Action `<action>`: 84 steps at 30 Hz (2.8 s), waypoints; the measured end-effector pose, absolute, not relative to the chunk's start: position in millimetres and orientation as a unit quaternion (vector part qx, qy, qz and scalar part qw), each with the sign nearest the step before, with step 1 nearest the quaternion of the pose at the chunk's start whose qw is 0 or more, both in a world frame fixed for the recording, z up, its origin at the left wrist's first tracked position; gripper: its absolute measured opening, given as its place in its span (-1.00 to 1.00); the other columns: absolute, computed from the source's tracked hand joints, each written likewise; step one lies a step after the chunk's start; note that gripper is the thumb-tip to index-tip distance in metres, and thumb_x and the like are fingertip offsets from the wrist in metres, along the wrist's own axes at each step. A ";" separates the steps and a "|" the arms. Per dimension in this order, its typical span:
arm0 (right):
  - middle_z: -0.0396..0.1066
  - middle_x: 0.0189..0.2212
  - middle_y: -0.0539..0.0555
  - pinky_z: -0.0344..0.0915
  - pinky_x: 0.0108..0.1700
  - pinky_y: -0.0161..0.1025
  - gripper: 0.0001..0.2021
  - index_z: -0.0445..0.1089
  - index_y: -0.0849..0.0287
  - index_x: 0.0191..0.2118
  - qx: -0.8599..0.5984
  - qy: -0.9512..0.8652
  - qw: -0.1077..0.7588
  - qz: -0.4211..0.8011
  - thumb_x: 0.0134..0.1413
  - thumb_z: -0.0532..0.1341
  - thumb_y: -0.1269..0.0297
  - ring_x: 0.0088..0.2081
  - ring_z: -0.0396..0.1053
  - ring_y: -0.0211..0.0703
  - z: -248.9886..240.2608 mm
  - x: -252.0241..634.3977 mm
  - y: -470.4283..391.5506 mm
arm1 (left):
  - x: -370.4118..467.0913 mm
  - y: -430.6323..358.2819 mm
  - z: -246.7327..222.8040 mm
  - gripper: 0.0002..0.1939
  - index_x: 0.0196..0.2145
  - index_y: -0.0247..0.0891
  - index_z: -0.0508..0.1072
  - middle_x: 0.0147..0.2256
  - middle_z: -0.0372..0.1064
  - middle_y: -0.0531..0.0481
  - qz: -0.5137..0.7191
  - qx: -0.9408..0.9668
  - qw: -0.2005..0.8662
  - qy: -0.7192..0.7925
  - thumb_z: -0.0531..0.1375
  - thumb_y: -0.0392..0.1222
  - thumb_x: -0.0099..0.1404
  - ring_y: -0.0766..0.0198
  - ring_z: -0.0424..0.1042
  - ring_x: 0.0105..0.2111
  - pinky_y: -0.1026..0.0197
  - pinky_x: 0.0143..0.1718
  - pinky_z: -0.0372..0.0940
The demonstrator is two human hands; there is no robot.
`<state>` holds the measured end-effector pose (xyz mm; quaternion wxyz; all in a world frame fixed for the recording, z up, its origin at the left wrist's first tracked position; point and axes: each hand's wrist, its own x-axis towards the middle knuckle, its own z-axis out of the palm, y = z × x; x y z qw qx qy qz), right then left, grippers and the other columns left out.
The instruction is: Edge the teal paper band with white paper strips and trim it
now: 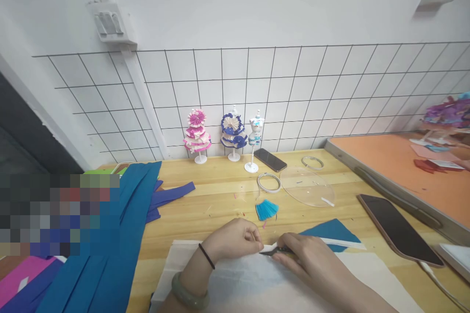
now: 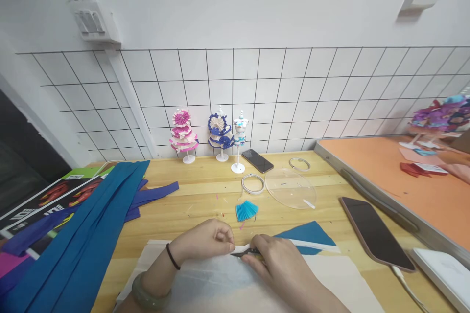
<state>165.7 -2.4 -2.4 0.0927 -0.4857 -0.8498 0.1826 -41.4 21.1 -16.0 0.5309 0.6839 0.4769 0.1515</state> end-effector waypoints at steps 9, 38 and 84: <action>0.46 -0.44 0.01 0.14 -0.42 -0.31 -0.77 0.34 0.08 -0.38 -0.483 -0.850 0.100 0.185 0.14 0.02 0.12 -0.42 0.39 -0.14 1.3 163.2 -4.1 | -38.5 22.5 -21.8 -0.82 -0.41 -0.29 0.40 -0.49 0.35 0.07 0.170 0.701 0.493 0.486 0.08 -0.17 0.05 0.38 0.25 -0.53 0.34 -0.54 0.11; 0.47 -0.47 -0.03 0.10 -0.44 -0.33 -0.78 0.34 0.05 -0.39 -0.481 -0.844 0.110 0.212 0.13 0.02 0.13 -0.46 0.37 -0.18 13.7 162.2 -8.7 | -40.9 10.8 14.5 -0.87 -0.46 -0.26 0.41 -0.56 0.29 0.13 0.153 0.727 0.484 0.463 0.08 -0.24 -0.01 0.41 0.24 -0.55 0.39 -0.55 0.11; 0.43 -0.53 -0.03 0.06 -0.48 -0.34 -0.76 0.31 0.08 -0.43 -0.478 -0.847 0.119 0.197 0.12 0.03 0.10 -0.51 0.33 -0.21 17.0 152.8 -10.6 | -50.3 13.0 16.7 -0.80 -0.47 -0.27 0.48 -0.49 0.44 0.06 0.141 0.746 0.450 0.471 0.07 -0.23 0.00 0.34 0.37 -0.46 0.37 -0.51 0.16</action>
